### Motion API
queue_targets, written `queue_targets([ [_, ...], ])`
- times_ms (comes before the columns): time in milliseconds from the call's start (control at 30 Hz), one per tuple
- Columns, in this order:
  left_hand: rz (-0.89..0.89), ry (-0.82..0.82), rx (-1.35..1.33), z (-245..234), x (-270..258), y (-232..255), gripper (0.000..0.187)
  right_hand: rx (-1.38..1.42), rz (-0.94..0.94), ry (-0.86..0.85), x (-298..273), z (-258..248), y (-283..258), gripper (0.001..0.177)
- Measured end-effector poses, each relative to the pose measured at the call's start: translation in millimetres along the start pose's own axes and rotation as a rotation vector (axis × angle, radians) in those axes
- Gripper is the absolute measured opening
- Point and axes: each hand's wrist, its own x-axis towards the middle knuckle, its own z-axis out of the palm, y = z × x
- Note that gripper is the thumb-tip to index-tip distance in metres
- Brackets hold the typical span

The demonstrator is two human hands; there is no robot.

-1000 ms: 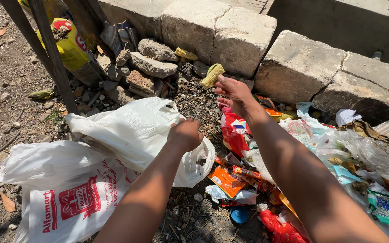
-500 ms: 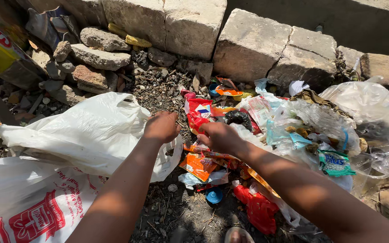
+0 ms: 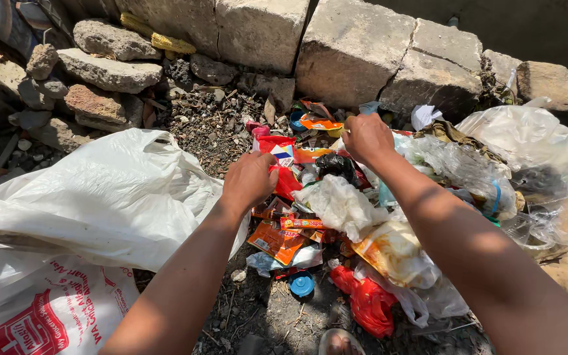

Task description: The person carries plastic bags filled with garbage, empties the trash onto the ground, and sorts through the waste items and wrappers by hand.

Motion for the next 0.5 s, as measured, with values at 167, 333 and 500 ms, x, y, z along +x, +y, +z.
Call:
queue_targets([
  [167, 0.016, 0.073, -0.043, -2, 3, 4, 0.022, -0.122, 0.063, -0.153, 60, 43, 29, 0.023],
  [333, -0.022, 0.028, -0.042, 1, -4, 2, 0.022, -0.439, 0.023, -0.214, 83, 105, 54, 0.020],
  [500, 0.002, 0.125, -0.115, 5, -2, -8, 0.022, -0.463, 0.032, -0.284, 89, 111, 55, 0.025],
])
